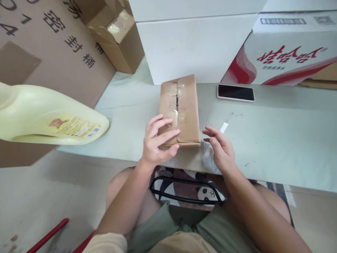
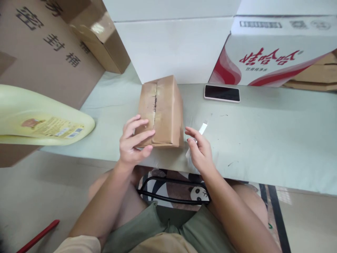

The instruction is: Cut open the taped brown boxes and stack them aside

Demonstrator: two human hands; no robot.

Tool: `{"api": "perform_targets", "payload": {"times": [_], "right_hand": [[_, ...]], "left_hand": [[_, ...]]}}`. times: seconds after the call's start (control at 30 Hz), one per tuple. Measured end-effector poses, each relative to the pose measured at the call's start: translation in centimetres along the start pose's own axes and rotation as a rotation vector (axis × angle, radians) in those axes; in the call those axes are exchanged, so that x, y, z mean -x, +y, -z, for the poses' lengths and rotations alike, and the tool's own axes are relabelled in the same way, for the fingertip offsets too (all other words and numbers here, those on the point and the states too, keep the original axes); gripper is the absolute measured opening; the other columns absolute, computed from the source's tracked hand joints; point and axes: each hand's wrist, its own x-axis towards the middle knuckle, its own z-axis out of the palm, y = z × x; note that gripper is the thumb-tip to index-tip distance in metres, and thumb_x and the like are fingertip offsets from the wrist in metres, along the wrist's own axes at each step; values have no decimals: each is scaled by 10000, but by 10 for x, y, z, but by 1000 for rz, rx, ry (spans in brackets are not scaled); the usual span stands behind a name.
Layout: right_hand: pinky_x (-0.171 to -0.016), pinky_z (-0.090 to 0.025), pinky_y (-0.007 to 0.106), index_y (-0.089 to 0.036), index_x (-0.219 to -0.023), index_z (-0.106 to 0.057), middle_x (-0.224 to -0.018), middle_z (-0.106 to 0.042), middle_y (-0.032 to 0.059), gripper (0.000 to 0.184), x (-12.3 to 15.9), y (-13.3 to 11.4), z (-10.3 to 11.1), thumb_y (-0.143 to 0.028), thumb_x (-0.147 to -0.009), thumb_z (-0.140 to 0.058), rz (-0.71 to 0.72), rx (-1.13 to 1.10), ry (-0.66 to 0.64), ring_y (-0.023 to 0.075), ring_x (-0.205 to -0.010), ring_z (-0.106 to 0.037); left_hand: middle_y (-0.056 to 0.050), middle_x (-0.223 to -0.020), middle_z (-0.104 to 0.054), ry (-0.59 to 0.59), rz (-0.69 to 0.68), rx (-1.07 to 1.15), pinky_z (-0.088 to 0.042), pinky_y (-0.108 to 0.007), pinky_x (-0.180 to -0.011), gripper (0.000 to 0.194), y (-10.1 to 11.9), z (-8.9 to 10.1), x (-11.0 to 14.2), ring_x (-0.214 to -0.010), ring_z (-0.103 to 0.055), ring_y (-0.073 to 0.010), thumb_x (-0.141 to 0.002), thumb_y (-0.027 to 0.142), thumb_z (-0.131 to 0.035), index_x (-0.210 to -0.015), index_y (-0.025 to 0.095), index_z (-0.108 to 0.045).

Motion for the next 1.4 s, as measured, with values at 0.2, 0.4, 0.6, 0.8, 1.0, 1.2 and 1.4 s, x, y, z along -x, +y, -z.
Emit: {"api": "perform_targets", "payload": {"times": [0.2, 0.4, 0.6, 0.8, 1.0, 1.2, 1.4], "right_hand": [[-1014, -588, 560, -274, -1341, -688, -1305, -740, 130, 461, -3, 1, -6, -543, -977, -602, -62, -3, -83, 319, -1231, -700], [-1170, -498, 605, -288, -1478, -605, -1464, -665, 126, 583, -3, 11, -12, -609, -993, -581, 42, -49, -278, 335, -1408, -601], [-1294, -257, 710, -383, -1527, -548, -1555, -594, 55, 523, -8, -3, -8, -539, -1027, -563, 312, 83, -202, 351, -1577, -391], [-1298, -326, 662, -346, -1467, -614, -1504, -613, 68, 451, -9, -43, 10, -465, -1036, -557, 556, -95, -64, 352, -1562, -411], [-1209, -484, 643, -381, -1405, -647, -1421, -645, 67, 394, -3, -59, 26, -461, -1029, -562, 569, -220, -14, 352, -1549, -428], [-1284, -404, 598, -301, -1430, -638, -1387, -671, 89, 435, -4, -64, 25, -303, -997, -593, 661, -171, -127, 299, -1431, -563], [-1153, -562, 517, -278, -1386, -634, -1312, -682, 115, 437, -3, -71, 13, -239, -951, -612, 689, -68, -210, 291, -1317, -654]], "left_hand": [[-71, -1120, -701, 159, 282, 19, -565, -473, -997, 410, -18, 25, 13, -1126, -706, -275, -988, 606, -536, -997, 221, -676], [-122, -1221, -704, 190, 580, 228, -584, -455, -910, 707, -33, 17, 20, -1125, -707, -319, -909, 813, -504, -1238, 196, -611], [-86, -1237, -695, 127, 964, 467, -546, -400, -966, 648, -24, 0, 10, -1183, -668, -298, -811, 707, -716, -1252, 249, -591], [-38, -1205, -676, 219, 1246, 804, -520, -268, -635, 514, -6, -8, -3, -958, -683, -228, -719, 434, -723, -1204, 305, -613], [-8, -1043, -706, -6, 1519, 937, -477, -233, -498, 674, 3, -13, -10, -668, -621, -152, -612, 254, -640, -1282, 281, -572], [-97, -1452, -620, -50, 1204, 448, -530, -495, -1114, 640, -16, -15, 6, -1380, -592, -329, -734, 296, -673, -1368, 290, -579], [-76, -1474, -601, 41, 436, 320, -430, -543, -1230, 549, -11, -8, 9, -1479, -512, -324, -941, 685, -566, -1372, 348, -605]]}}
